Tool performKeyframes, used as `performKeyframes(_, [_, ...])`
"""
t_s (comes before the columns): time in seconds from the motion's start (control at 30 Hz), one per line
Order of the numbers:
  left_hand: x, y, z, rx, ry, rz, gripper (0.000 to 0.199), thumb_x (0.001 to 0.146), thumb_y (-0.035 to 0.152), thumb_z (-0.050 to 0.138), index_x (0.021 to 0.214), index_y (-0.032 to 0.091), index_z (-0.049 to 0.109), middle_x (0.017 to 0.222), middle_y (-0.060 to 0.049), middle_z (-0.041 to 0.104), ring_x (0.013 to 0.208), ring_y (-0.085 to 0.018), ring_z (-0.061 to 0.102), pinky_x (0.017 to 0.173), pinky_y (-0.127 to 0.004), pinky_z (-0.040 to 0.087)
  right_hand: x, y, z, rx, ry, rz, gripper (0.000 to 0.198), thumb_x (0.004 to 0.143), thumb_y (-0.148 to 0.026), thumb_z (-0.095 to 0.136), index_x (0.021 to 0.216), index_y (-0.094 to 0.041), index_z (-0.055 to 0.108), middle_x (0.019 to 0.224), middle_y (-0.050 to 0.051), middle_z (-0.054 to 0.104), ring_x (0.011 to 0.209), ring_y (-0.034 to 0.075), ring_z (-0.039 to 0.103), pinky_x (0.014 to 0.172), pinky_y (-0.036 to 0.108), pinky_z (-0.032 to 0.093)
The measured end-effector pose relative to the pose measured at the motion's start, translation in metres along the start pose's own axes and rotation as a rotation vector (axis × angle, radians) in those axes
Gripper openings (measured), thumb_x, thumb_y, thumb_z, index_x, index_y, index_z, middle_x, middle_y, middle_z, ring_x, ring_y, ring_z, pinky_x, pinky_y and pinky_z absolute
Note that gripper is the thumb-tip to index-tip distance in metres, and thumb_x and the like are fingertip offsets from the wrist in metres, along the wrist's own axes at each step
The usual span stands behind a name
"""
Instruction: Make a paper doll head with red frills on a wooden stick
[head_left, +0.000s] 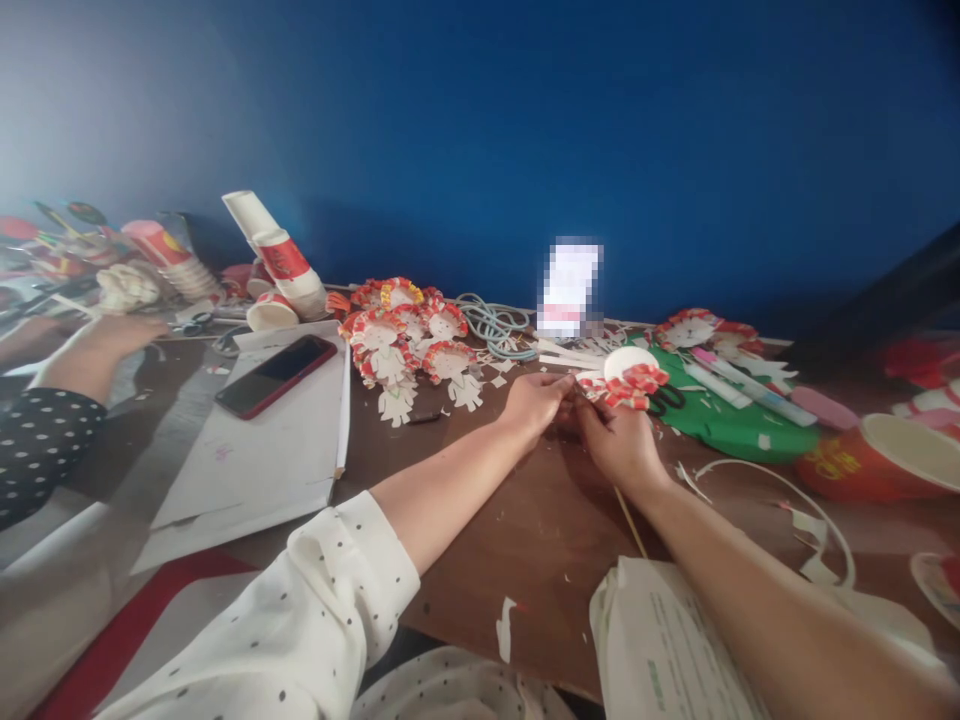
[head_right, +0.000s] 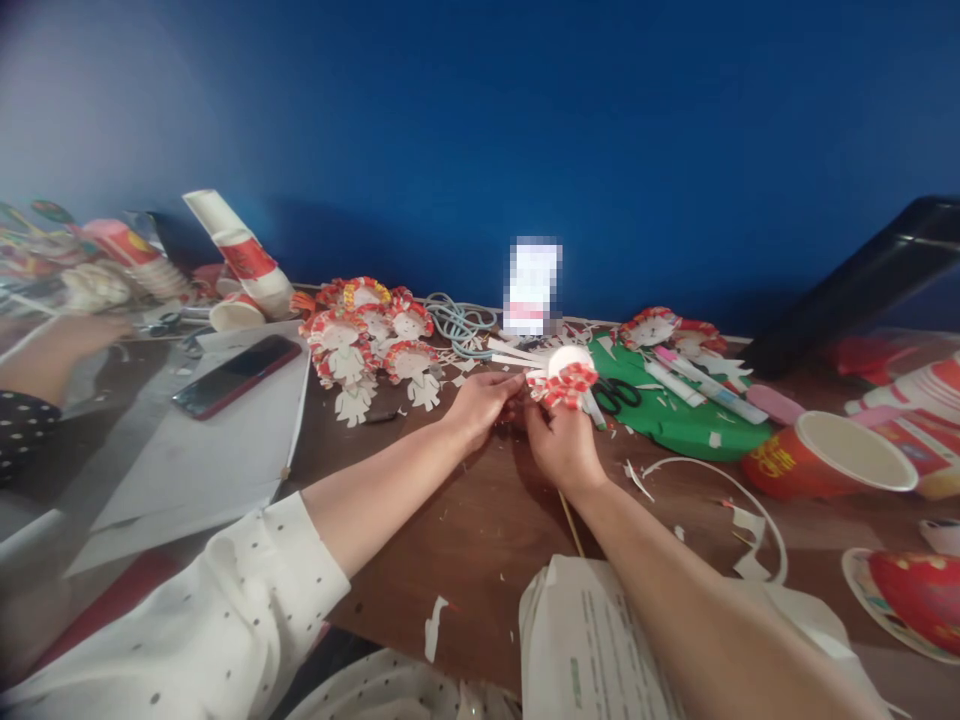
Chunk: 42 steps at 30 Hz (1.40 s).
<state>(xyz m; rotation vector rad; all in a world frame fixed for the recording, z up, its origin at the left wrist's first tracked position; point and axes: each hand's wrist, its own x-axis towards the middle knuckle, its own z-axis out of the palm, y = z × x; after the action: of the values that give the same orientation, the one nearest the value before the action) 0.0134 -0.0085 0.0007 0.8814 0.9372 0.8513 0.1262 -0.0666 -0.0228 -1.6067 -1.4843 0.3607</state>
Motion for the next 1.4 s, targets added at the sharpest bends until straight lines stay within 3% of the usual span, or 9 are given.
performKeyframes(0.07, [0.002, -0.001, -0.001, 0.025, 0.007, 0.030, 0.022, 0.086, 0.016, 0.060, 0.065, 0.012, 0.065, 0.052, 0.001, 0.055, 0.044, -0.007, 0.045, 0.049, -0.022, 0.038, -0.001, -0.002, 0.001, 0.015, 0.003, 0.011, 0.033, 0.087, -0.042, 0.051, 0.072, -0.018, 0.068, 0.064, 0.007, 0.066, 0.060, 0.021, 0.060, 0.060, 0.033, 0.045])
performKeyframes(0.23, [0.009, -0.007, -0.003, 0.052, 0.021, 0.079, 0.018, 0.078, 0.013, 0.065, 0.061, 0.013, 0.062, 0.049, 0.002, 0.053, 0.043, -0.008, 0.045, 0.048, -0.022, 0.036, -0.003, -0.009, 0.003, 0.196, 0.003, 0.086, 0.027, 0.085, -0.044, 0.059, 0.087, -0.018, 0.066, 0.063, 0.004, 0.065, 0.060, 0.019, 0.059, 0.057, 0.030, 0.046])
performKeyframes(0.43, [0.007, -0.005, -0.001, -0.088, 0.004, 0.046, 0.023, 0.081, 0.017, 0.066, 0.060, 0.014, 0.057, 0.048, 0.003, 0.049, 0.041, -0.006, 0.043, 0.047, -0.021, 0.033, -0.001, -0.009, 0.005, 0.518, -0.059, 0.297, 0.025, 0.078, -0.044, 0.066, 0.076, -0.020, 0.060, 0.048, -0.004, 0.050, 0.039, 0.010, 0.039, 0.037, 0.024, 0.030])
performKeyframes(0.6, [0.004, -0.002, -0.001, -0.175, -0.026, -0.007, 0.022, 0.079, 0.020, 0.071, 0.063, 0.013, 0.057, 0.047, 0.004, 0.048, 0.040, -0.006, 0.043, 0.047, -0.021, 0.033, 0.001, -0.011, 0.006, 0.797, -0.099, 0.405, 0.034, 0.069, -0.037, 0.072, 0.097, -0.019, 0.064, 0.061, -0.005, 0.056, 0.039, 0.006, 0.037, 0.035, 0.022, 0.026])
performKeyframes(0.7, [0.004, -0.003, -0.001, -0.207, -0.037, -0.020, 0.023, 0.080, 0.018, 0.070, 0.064, 0.013, 0.054, 0.048, 0.004, 0.048, 0.040, -0.006, 0.045, 0.047, -0.021, 0.035, 0.001, -0.012, 0.007, 0.873, -0.102, 0.440, 0.029, 0.067, -0.034, 0.074, 0.087, -0.019, 0.062, 0.061, -0.005, 0.056, 0.039, 0.005, 0.036, 0.036, 0.020, 0.025])
performKeyframes(0.8, [0.003, -0.003, -0.001, -0.226, -0.058, -0.021, 0.022, 0.078, 0.018, 0.073, 0.067, 0.013, 0.055, 0.049, 0.004, 0.050, 0.040, -0.006, 0.046, 0.048, -0.022, 0.035, 0.001, -0.014, 0.007, 0.907, -0.097, 0.459, 0.026, 0.065, -0.033, 0.076, 0.078, -0.019, 0.059, 0.061, -0.005, 0.056, 0.039, 0.004, 0.036, 0.035, 0.019, 0.024])
performKeyframes(1.03, [0.004, -0.005, 0.000, -0.256, 0.006, -0.060, 0.025, 0.076, 0.019, 0.076, 0.069, 0.013, 0.053, 0.051, 0.004, 0.052, 0.040, -0.006, 0.047, 0.046, -0.020, 0.034, 0.001, -0.016, 0.009, 0.900, -0.037, 0.514, 0.042, 0.062, -0.034, 0.080, 0.097, -0.015, 0.067, 0.056, -0.005, 0.055, 0.039, 0.003, 0.034, 0.035, 0.018, 0.021])
performKeyframes(1.23, [0.009, -0.009, -0.002, -0.217, 0.025, -0.080, 0.022, 0.073, 0.020, 0.079, 0.071, 0.012, 0.058, 0.053, 0.003, 0.052, 0.040, -0.005, 0.045, 0.041, -0.019, 0.026, 0.002, -0.014, 0.008, 0.777, -0.021, 0.492, 0.030, 0.064, -0.038, 0.078, 0.082, -0.016, 0.068, 0.048, -0.006, 0.047, 0.035, 0.005, 0.033, 0.033, 0.020, 0.020])
performKeyframes(1.4, [0.003, -0.001, -0.002, -0.242, 0.002, -0.050, 0.018, 0.080, 0.021, 0.071, 0.072, 0.011, 0.059, 0.052, 0.005, 0.046, 0.040, -0.003, 0.037, 0.040, -0.018, 0.023, 0.005, -0.012, 0.004, 0.722, -0.017, 0.465, 0.027, 0.065, -0.041, 0.078, 0.068, -0.018, 0.064, 0.046, -0.006, 0.046, 0.034, 0.006, 0.034, 0.032, 0.022, 0.021])
